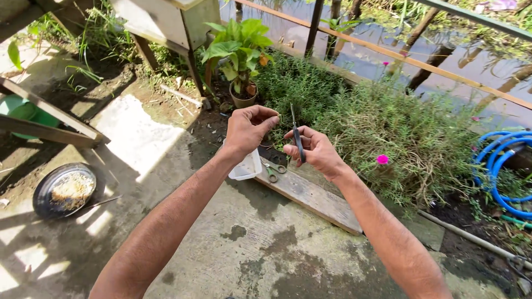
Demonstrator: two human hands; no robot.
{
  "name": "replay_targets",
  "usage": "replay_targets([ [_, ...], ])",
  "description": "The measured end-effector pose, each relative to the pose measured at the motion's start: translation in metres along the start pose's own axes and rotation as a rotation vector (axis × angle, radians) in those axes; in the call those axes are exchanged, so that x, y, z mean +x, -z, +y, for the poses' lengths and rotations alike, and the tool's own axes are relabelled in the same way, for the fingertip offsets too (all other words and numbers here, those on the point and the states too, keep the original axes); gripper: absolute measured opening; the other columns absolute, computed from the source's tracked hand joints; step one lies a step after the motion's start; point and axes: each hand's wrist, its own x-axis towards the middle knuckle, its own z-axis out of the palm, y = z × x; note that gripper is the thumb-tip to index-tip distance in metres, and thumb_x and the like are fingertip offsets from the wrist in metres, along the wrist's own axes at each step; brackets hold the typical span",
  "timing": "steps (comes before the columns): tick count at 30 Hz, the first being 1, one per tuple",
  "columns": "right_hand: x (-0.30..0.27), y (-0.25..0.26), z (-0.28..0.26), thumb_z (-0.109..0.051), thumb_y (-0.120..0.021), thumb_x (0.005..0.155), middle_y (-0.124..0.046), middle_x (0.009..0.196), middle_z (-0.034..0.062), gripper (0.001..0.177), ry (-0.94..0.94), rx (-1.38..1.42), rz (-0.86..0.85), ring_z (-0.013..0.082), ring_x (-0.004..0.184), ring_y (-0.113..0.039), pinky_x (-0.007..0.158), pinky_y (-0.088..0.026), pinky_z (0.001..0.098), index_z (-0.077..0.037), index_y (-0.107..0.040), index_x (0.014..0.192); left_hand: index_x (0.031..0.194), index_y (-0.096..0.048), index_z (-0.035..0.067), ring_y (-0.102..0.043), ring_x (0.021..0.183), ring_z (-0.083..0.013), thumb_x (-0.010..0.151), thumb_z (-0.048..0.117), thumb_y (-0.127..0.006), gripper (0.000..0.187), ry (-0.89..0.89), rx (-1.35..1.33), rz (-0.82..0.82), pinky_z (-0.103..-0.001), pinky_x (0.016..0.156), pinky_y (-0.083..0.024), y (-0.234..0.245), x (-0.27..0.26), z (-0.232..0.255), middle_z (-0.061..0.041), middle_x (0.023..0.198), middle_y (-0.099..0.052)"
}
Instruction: Pruning and grooming plants in an outdoor garden using scissors.
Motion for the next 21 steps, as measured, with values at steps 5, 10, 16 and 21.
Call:
replay_targets([
  [5,0.039,-0.015,0.031,-0.033,-0.084,0.081,-0.066,0.083,-0.0027,0.046,-0.132,-0.11,-0.056,0.0054,0.071,-0.059,0.06,-0.052,0.0239,-0.008,-0.066,0.115,0.101,-0.079,0.006,-0.055,0.066,-0.004,0.09,0.017,-0.081,0.015,0.127,-0.058,0.067,-0.023,0.059,-0.047,0.021,0.015,-0.066,0.003,0.079,-0.07],
  [10,0.082,-0.022,0.082,-0.038,-0.085,0.079,-0.067,0.08,-0.0013,0.047,-0.247,-0.04,-0.081,0.0075,0.065,-0.058,0.055,-0.05,0.025,-0.006,-0.067,0.109,0.102,-0.078,0.006,-0.056,0.068,-0.0042,0.091,0.019,-0.079,0.017,0.242,-0.075,0.131,-0.024,0.061,-0.048,0.037,0.019,-0.123,0.002,0.079,-0.07],
  [16,0.11,-0.039,0.135,-0.043,-0.084,0.08,-0.061,0.07,-0.0044,0.044,-0.373,-0.184,-0.113,0.0057,0.06,-0.055,0.052,-0.049,0.0234,-0.008,-0.069,0.103,0.105,-0.078,0.004,-0.062,0.073,-0.0062,0.092,0.019,-0.076,0.02,0.385,-0.099,0.134,-0.026,0.065,-0.052,0.04,0.014,-0.198,0.0,0.085,-0.073],
  [21,0.126,-0.046,0.175,-0.045,-0.083,0.078,-0.06,0.065,-0.001,0.045,-0.519,-0.259,-0.176,0.0071,0.054,-0.058,0.048,-0.05,0.0243,-0.009,-0.071,0.102,0.105,-0.079,0.004,-0.066,0.076,-0.0067,0.092,0.019,-0.077,0.021,0.489,-0.085,0.118,-0.025,0.068,-0.054,0.033,0.008,-0.25,-0.002,0.087,-0.076],
])
